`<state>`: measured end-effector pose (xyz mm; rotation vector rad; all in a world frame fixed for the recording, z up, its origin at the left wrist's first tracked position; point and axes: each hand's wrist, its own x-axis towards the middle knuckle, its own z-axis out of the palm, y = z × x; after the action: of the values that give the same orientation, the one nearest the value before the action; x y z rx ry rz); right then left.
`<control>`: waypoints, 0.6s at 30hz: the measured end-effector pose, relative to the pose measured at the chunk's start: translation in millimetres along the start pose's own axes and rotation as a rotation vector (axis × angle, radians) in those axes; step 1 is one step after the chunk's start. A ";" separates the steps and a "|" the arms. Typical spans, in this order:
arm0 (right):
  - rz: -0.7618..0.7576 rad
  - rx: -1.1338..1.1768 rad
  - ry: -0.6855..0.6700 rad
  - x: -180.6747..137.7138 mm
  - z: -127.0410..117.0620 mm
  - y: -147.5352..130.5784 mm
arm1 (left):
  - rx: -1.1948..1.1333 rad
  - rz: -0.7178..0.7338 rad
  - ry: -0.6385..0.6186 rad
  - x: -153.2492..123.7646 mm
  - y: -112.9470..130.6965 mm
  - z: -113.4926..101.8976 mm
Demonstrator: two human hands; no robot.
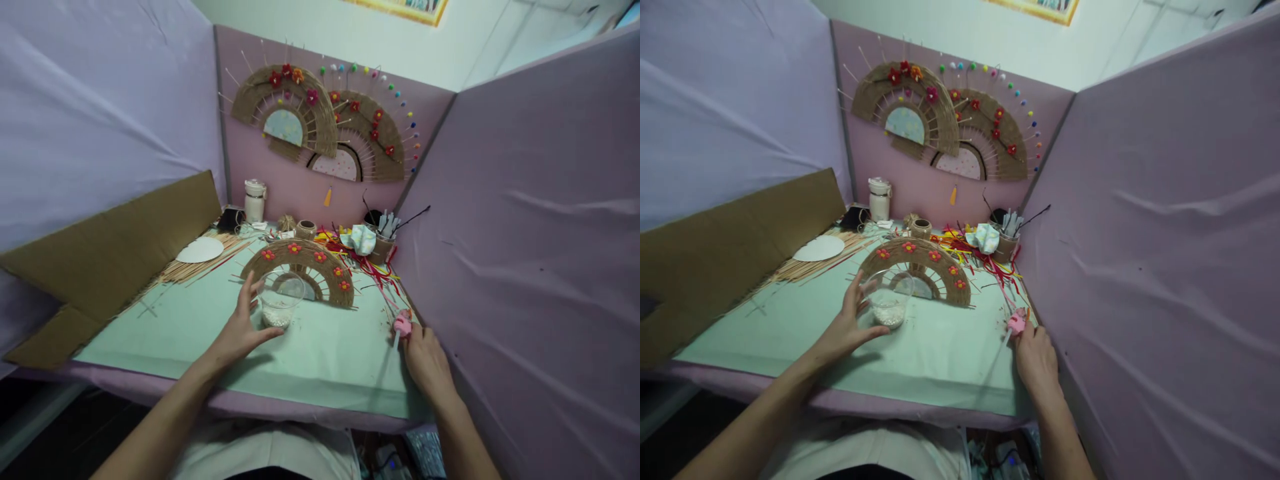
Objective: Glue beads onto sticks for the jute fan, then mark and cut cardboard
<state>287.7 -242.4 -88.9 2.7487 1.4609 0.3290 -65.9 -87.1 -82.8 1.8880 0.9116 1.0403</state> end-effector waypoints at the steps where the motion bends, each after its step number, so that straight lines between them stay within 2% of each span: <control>1: 0.006 -0.012 -0.040 0.5 1.4 -2.5 | -0.009 0.010 0.010 1.6 0.2 1.8; 4: 0.015 -0.010 -0.121 1.3 3.1 -6.0 | -0.037 0.039 0.031 6.1 -1.3 6.6; 10: 0.021 0.017 -0.165 -6.5 -11.4 -7.6 | -0.043 0.069 0.041 9.4 -3.3 13.7; 15: -0.031 -0.015 -0.057 -16.0 -33.1 -12.9 | -0.072 0.040 0.093 6.9 -0.4 15.6; 18: -0.062 -0.014 0.023 -19.0 -47.1 -20.6 | -0.106 0.058 0.119 0.5 6.0 5.5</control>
<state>251.6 -250.5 -48.5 2.6914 1.5392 0.3692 -59.6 -90.9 -79.4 1.7896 0.8553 1.2236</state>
